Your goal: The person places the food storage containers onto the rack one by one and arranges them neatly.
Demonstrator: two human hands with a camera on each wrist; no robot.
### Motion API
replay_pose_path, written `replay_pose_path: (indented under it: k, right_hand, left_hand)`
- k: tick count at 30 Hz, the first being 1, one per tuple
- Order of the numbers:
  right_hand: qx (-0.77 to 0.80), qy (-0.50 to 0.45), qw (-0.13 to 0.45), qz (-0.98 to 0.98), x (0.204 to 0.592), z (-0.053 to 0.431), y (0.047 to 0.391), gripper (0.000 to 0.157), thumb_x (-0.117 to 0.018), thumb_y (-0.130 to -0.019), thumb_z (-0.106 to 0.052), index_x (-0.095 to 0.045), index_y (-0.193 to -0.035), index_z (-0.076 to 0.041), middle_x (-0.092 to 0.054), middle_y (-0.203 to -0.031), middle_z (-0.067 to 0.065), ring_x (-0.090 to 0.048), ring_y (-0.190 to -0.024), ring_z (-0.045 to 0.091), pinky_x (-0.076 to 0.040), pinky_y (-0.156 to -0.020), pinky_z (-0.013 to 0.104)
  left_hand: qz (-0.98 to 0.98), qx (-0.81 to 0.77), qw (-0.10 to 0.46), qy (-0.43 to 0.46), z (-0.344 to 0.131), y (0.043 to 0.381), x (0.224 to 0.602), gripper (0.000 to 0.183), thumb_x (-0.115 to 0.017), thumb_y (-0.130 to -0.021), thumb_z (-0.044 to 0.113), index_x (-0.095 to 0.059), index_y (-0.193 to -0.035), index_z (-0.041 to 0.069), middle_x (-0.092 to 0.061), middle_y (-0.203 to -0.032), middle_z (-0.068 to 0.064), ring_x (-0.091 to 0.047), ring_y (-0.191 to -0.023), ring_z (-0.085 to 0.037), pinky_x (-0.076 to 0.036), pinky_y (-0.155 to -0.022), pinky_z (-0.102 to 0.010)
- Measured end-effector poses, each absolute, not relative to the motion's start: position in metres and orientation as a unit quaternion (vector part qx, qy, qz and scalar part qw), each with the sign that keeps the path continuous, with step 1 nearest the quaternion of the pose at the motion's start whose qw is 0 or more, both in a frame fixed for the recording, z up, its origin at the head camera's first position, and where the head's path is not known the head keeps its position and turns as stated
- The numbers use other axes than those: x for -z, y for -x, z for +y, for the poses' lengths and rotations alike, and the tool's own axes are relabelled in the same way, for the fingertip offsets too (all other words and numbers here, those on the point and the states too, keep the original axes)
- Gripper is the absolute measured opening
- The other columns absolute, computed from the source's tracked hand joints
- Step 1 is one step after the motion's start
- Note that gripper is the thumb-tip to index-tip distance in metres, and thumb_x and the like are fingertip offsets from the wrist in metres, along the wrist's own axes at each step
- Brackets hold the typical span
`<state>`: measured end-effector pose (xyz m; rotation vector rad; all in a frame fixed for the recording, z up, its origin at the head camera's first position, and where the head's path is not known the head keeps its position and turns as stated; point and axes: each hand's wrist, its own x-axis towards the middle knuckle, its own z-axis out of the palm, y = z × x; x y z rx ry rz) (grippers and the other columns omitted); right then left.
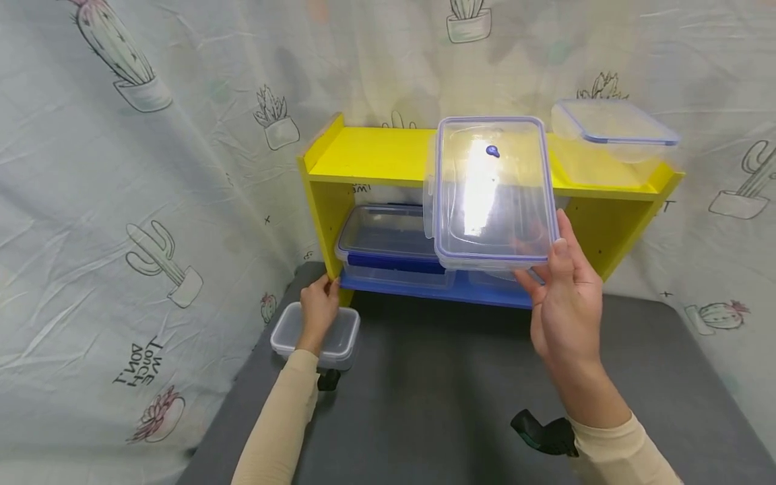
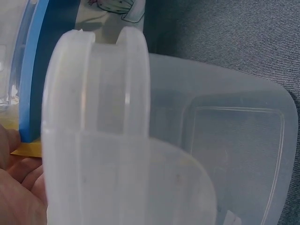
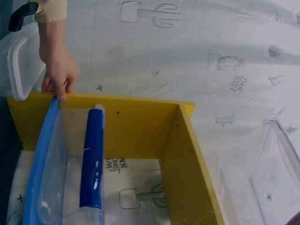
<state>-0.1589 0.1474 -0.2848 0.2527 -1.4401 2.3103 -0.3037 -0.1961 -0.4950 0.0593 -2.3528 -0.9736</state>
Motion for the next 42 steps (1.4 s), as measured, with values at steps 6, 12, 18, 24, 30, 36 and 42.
replay_pose_path:
  k: [6, 12, 18, 24, 30, 36, 42]
  right_hand:
    - [-0.851, -0.083, 0.162, -0.492, 0.269, 0.155, 0.161, 0.051, -0.057, -0.096, -0.029, -0.046, -0.145, -0.017, -0.049, -0.135, 0.009, -0.065, -0.113, 0.021, -0.054, -0.083, 0.031]
    - [-0.850, -0.070, 0.150, -0.500, 0.260, 0.158, 0.166, 0.052, -0.060, -0.094, -0.033, -0.049, -0.143, -0.019, -0.051, -0.134, 0.009, -0.066, -0.111, 0.021, -0.054, -0.082, 0.032]
    - [-0.849, -0.064, 0.144, -0.504, 0.250, 0.155, 0.177, 0.052, -0.062, -0.092, -0.036, -0.051, -0.141, -0.021, -0.053, -0.133, 0.009, -0.065, -0.114, 0.021, -0.055, -0.082, 0.032]
    - [-0.832, -0.047, 0.148, -0.532, 0.241, 0.156, 0.188, 0.053, -0.060, -0.092, -0.040, -0.050, -0.142, -0.024, -0.056, -0.131, 0.008, -0.065, -0.114, 0.019, -0.055, -0.079, 0.030]
    - [-0.837, -0.020, 0.141, -0.529, 0.232, 0.161, 0.198, 0.054, -0.063, -0.089, -0.043, -0.053, -0.139, -0.027, -0.057, -0.134, 0.007, -0.066, -0.112, 0.019, -0.055, -0.078, 0.029]
    - [-0.832, 0.013, 0.134, -0.539, 0.224, 0.159, 0.203, 0.057, -0.063, -0.086, -0.047, -0.052, -0.139, -0.027, -0.054, -0.137, 0.005, -0.062, -0.117, 0.023, -0.055, -0.079, 0.027]
    - [-0.823, 0.049, 0.126, -0.552, 0.213, 0.159, 0.208, 0.058, -0.063, -0.085, -0.050, -0.054, -0.138, -0.028, -0.055, -0.134, 0.003, -0.061, -0.112, 0.025, -0.056, -0.076, 0.026]
  left_hand:
    - [-0.886, 0.364, 0.288, -0.021, -0.195, 0.304, 0.495, 0.022, -0.062, -0.095, 0.021, -0.069, -0.086, 0.002, -0.065, -0.065, -0.013, -0.052, -0.054, -0.025, -0.039, -0.052, -0.033]
    - [-0.886, 0.365, 0.286, -0.029, -0.195, 0.305, 0.496, 0.020, -0.062, -0.095, 0.020, -0.070, -0.090, 0.002, -0.067, -0.068, -0.014, -0.054, -0.057, -0.027, -0.041, -0.054, -0.035]
    - [-0.888, 0.364, 0.280, -0.028, -0.197, 0.306, 0.494, 0.021, -0.061, -0.096, 0.021, -0.070, -0.090, 0.002, -0.067, -0.068, -0.013, -0.053, -0.056, -0.026, -0.040, -0.054, -0.034]
    - [-0.890, 0.365, 0.273, -0.030, -0.197, 0.304, 0.494, 0.021, -0.061, -0.096, 0.021, -0.070, -0.090, 0.002, -0.066, -0.067, -0.013, -0.052, -0.055, -0.024, -0.039, -0.053, -0.032]
    - [-0.887, 0.364, 0.285, -0.028, -0.197, 0.303, 0.495, 0.021, -0.062, -0.095, 0.021, -0.070, -0.089, 0.002, -0.068, -0.070, -0.014, -0.055, -0.058, -0.028, -0.042, -0.055, -0.037]
    - [-0.887, 0.365, 0.281, -0.029, -0.199, 0.303, 0.493, 0.022, -0.062, -0.095, 0.021, -0.070, -0.089, 0.002, -0.068, -0.070, -0.014, -0.056, -0.059, -0.029, -0.043, -0.056, -0.038]
    - [-0.889, 0.366, 0.275, -0.028, -0.200, 0.302, 0.493, 0.022, -0.061, -0.096, 0.022, -0.069, -0.086, 0.003, -0.065, -0.065, -0.012, -0.052, -0.056, -0.027, -0.038, -0.053, -0.034]
